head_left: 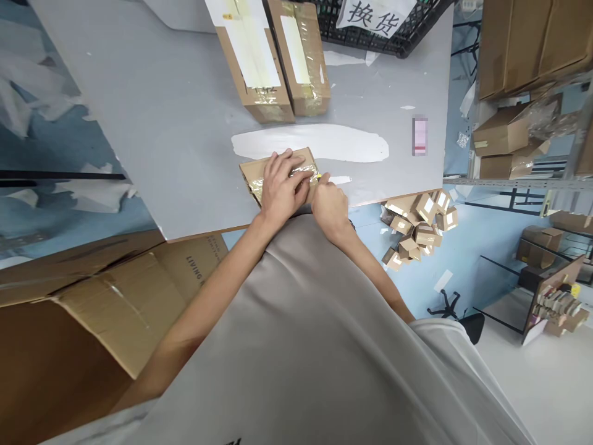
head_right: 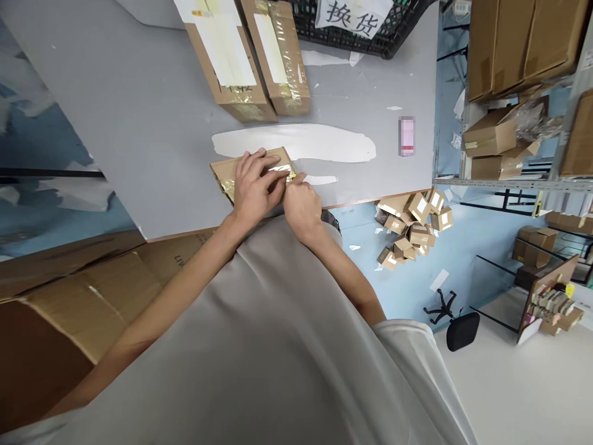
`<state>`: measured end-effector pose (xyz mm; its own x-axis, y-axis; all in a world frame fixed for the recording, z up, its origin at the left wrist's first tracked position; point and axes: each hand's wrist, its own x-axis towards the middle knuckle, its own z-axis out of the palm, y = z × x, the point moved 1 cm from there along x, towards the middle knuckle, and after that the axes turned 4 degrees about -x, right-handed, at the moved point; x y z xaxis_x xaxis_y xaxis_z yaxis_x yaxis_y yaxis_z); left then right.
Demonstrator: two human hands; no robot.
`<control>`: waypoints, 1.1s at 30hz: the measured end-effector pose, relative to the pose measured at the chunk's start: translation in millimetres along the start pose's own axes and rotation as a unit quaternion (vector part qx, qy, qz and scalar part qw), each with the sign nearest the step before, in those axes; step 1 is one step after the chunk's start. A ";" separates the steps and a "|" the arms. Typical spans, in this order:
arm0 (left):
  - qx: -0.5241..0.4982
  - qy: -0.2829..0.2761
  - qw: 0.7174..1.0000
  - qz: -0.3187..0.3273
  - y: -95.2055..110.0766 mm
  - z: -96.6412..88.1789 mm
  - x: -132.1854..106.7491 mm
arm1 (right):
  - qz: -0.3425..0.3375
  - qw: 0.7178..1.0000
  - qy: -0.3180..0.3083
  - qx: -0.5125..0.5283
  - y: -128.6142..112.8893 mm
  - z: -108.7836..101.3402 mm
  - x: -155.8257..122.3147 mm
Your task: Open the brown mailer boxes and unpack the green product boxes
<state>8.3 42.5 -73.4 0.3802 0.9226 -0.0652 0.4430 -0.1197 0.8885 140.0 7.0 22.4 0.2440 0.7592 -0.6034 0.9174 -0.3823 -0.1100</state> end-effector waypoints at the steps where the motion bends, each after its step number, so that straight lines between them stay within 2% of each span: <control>1: -0.006 0.002 1.000 -0.004 -0.2 0.6 0.5 | 0.001 1.000 0.000 -0.001 -4.3 -0.5 1.2; 6: -0.011 0.006 1.000 -0.011 2.1 2.7 2.1 | 0.011 1.000 0.007 0.006 -4.1 -1.6 0.5; 11: -0.017 -0.003 1.000 -0.014 0.7 3.0 -1.5 | 0.030 0.999 -0.022 -0.027 8.0 -1.7 -25.9; 15: -0.023 0.004 1.000 0.009 -13.3 7.8 -4.9 | 0.030 0.996 -0.043 -0.067 9.5 -8.9 -43.2; 20: -0.002 0.029 0.998 0.049 -30.2 16.3 -6.3 | -0.008 0.996 -0.033 -0.079 4.9 -19.1 -33.5; 26: 0.002 0.034 0.998 0.052 -26.0 13.9 -7.0 | -0.005 0.997 -0.043 -0.065 8.7 -12.4 -13.2; 29: -0.001 0.035 0.998 0.046 -22.1 12.5 -7.1 | 0.018 0.996 -0.059 -0.070 15.7 -5.3 -19.3; 33: 0.000 0.033 0.999 0.038 -21.3 12.9 -5.7 | 0.033 0.992 -0.091 -0.076 25.1 -3.9 -41.2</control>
<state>7.3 35.1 -97.8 0.3582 0.9331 0.0323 0.4149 -0.1900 0.8898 154.2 -31.8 47.5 0.2565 0.6226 -0.7393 0.9416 -0.3337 0.0458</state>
